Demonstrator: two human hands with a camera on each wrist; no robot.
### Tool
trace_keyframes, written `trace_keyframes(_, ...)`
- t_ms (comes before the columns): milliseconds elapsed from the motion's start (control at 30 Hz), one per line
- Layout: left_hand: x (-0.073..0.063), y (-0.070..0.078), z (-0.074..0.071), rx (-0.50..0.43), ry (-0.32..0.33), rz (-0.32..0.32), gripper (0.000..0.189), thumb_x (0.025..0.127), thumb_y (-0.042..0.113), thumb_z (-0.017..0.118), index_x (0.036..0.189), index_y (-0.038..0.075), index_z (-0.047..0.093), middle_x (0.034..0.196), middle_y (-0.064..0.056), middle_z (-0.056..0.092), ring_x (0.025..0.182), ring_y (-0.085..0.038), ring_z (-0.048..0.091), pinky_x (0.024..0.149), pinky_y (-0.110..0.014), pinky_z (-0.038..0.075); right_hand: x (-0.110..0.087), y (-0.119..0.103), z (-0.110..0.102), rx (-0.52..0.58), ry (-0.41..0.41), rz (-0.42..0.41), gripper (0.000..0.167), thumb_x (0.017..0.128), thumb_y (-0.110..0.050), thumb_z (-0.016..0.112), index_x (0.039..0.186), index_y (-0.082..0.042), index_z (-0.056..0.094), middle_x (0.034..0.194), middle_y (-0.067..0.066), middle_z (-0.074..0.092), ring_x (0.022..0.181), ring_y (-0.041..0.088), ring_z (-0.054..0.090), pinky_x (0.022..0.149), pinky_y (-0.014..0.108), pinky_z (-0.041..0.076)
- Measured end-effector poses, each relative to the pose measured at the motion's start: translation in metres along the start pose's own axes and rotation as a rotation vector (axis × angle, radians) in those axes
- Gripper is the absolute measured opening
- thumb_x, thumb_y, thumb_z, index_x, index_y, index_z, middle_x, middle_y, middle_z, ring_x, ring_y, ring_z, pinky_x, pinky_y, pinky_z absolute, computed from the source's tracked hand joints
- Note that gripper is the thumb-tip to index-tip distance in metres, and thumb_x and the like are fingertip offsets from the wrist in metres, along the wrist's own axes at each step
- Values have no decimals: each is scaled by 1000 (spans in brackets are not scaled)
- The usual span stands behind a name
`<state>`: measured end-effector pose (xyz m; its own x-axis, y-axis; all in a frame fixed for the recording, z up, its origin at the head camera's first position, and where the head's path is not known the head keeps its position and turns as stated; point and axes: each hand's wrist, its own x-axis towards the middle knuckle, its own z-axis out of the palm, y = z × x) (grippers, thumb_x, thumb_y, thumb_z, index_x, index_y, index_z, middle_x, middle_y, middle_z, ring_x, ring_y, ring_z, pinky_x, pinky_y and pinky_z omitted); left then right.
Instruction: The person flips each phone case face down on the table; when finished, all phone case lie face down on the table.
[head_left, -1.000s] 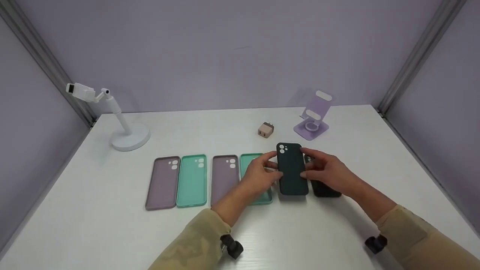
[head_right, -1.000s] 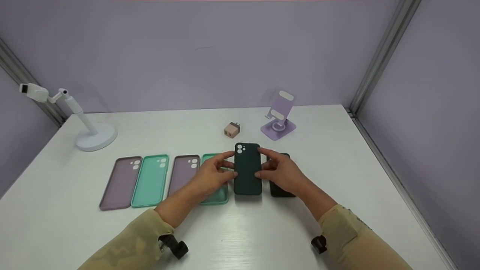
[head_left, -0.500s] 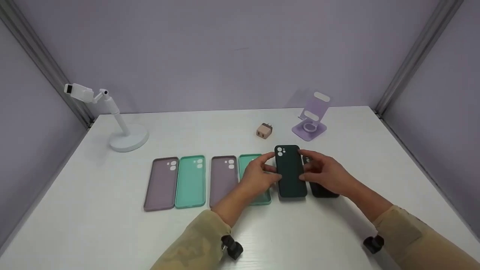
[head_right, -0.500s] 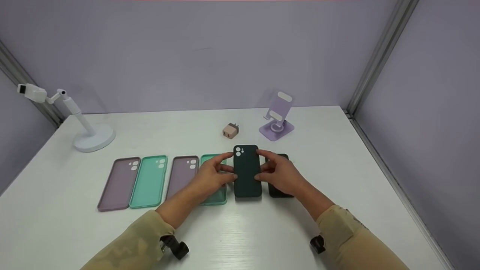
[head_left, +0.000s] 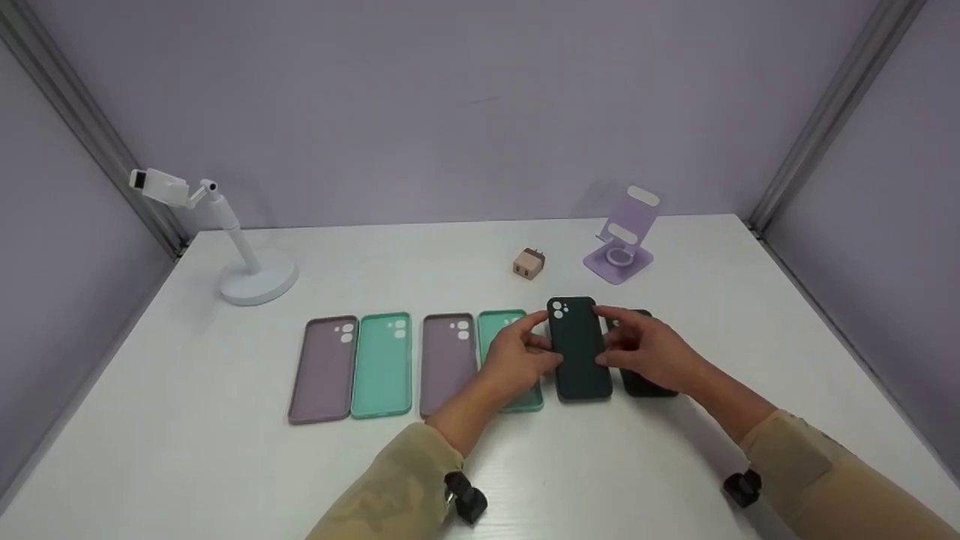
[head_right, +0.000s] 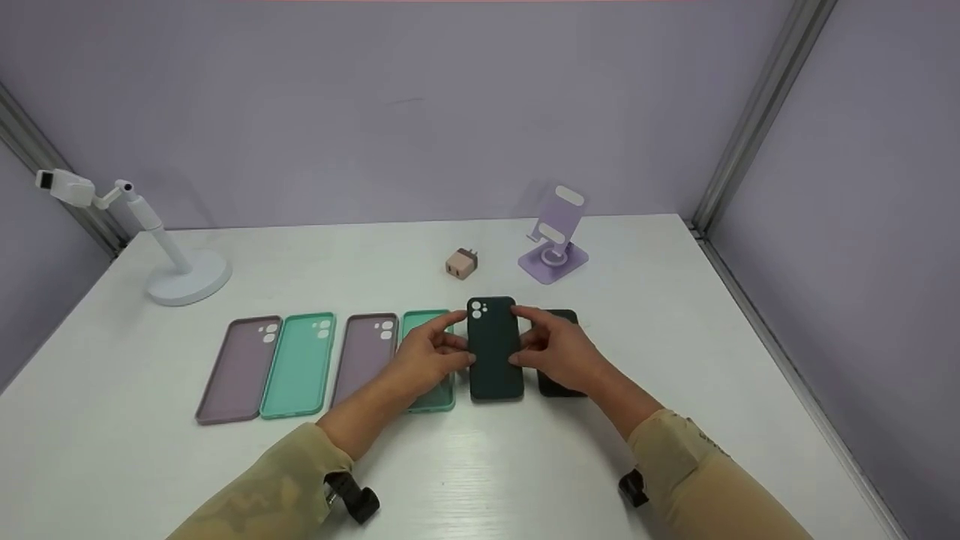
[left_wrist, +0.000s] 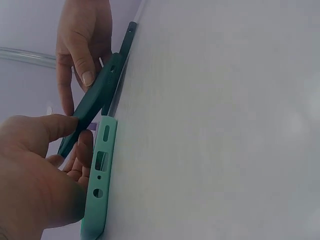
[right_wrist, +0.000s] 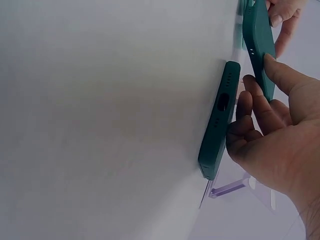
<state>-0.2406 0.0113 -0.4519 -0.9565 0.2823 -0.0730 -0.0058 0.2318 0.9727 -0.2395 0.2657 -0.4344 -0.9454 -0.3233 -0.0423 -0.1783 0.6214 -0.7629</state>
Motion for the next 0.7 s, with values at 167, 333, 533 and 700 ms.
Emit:
trace_keyframes(167, 1, -3, 1, 20, 9, 21, 68, 92, 0, 77, 155, 13, 54, 103, -6, 68, 89, -15, 68, 81, -30, 58, 2, 4, 2, 6, -6, 27, 76, 97, -19, 80, 163, -18, 43, 115, 4, 75, 109, 23, 69, 109, 56, 48)
trace_keyframes(333, 3, -6, 2, 66, 3, 49, 69, 92, 2, 78, 155, 11, 54, 102, -5, 69, 88, -13, 67, 82, -28, 57, 2, 6, 2, 16, -13, 56, 77, 97, -20, 80, 164, -19, 42, 117, 5, 74, 112, 24, 68, 109, 56, 48)
trace_keyframes(533, 2, -6, 1, 104, -5, 55, 72, 92, 5, 80, 158, 10, 52, 105, -3, 69, 90, -12, 66, 85, -28, 56, 2, 7, 2, -7, -24, 63, 78, 98, -22, 80, 165, -19, 41, 121, 6, 72, 114, 25, 66, 111, 56, 46)
trace_keyframes(700, 2, -6, 0, 130, -13, 51, 72, 92, 8, 81, 158, 12, 51, 109, -3, 69, 94, -13, 67, 89, -31, 56, 3, 7, 3, -45, -13, 55, 77, 97, -25, 81, 163, -18, 44, 122, 6, 69, 108, 26, 61, 102, 48, 50)
